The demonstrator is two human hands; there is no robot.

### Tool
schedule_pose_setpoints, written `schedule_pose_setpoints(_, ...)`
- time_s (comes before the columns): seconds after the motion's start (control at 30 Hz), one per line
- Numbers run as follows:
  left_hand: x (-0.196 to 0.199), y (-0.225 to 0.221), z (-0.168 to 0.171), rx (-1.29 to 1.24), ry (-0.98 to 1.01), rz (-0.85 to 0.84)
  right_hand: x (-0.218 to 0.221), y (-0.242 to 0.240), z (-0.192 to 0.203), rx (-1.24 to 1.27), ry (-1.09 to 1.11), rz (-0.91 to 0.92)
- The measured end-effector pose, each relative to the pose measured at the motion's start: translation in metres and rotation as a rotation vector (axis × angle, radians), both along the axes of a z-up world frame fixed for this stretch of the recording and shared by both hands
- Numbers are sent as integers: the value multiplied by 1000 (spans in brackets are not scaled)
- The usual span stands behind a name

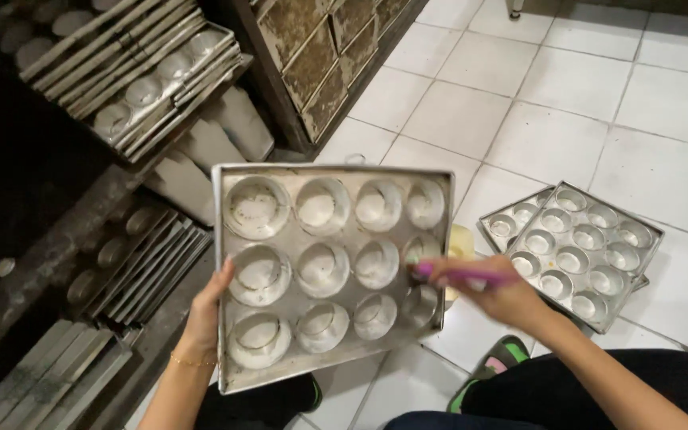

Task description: Greasing muffin tins using a brush and a container of oil in a bakery setting.

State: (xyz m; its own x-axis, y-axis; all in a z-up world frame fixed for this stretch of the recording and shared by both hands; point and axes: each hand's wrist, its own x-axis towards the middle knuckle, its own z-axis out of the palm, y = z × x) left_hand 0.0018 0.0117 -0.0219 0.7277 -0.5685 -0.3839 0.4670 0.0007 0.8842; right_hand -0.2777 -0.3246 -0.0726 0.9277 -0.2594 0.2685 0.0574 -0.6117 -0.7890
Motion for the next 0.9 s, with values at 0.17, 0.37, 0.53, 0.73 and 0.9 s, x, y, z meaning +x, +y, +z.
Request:
schedule_pose_setpoints(0.17, 0, -9, 29, -140, -5, 58, -22, 6, 12, 650, -229, -462)
schedule_pose_setpoints(0.37, -8, -8, 27, -269, 44, 82, -30, 59, -19, 464, -185, -578)
schedule_pose_setpoints(0.53, -14, 4, 30, -300, -13, 66, -13, 41, -33, 829, -156, -430)
schedule_pose_setpoints(0.73, -3, 7, 11, -218, -27, 27, -12, 41, 4, -175, -118, -174)
schedule_pose_setpoints(0.9, -6, 8, 29, -172, -67, 14, -14, 43, 6, -493, -216, 37)
